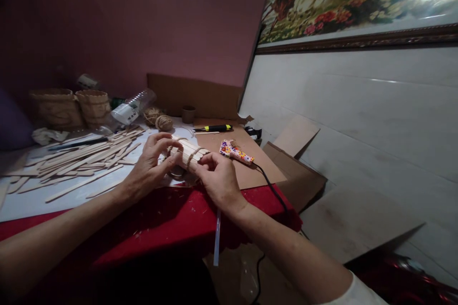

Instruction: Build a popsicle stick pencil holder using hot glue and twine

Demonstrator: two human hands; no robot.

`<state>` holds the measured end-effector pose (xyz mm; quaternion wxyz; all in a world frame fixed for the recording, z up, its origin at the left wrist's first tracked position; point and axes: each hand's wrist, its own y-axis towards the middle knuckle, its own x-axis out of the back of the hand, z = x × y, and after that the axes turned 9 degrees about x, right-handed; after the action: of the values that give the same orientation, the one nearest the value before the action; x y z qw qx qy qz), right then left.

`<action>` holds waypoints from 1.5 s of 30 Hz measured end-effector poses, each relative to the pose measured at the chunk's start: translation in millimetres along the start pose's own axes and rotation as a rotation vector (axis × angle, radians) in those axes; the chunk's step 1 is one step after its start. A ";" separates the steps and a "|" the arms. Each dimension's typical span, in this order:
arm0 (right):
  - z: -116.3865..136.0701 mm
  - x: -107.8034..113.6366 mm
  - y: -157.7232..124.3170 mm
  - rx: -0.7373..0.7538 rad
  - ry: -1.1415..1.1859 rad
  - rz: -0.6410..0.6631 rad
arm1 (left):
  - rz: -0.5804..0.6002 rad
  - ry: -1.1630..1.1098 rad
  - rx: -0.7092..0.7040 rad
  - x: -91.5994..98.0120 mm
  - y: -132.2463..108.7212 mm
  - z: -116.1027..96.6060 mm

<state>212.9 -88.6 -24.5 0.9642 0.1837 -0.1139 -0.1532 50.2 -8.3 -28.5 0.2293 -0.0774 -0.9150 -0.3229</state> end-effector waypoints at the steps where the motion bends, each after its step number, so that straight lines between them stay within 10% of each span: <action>1: 0.2 1.1 0.6 0.015 -0.005 -0.009 | -0.004 -0.007 -0.002 0.7 0.1 0.5; 16: 28.4 13.9 2.1 0.336 -0.170 0.250 | 0.068 0.568 -0.450 19.2 5.4 -12.6; 25: 13.0 4.7 -10.9 0.899 -0.535 -0.063 | -0.061 0.717 -0.351 15.3 -16.3 -27.9; 45: 15.9 5.4 -15.2 1.078 -0.744 -0.081 | -0.149 0.739 -0.421 14.5 -20.2 -25.9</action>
<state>209.7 -108.9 -15.2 0.6266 0.5802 -0.4938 -0.1642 41.1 -40.4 -15.1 0.4968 0.0644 -0.6886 -0.5243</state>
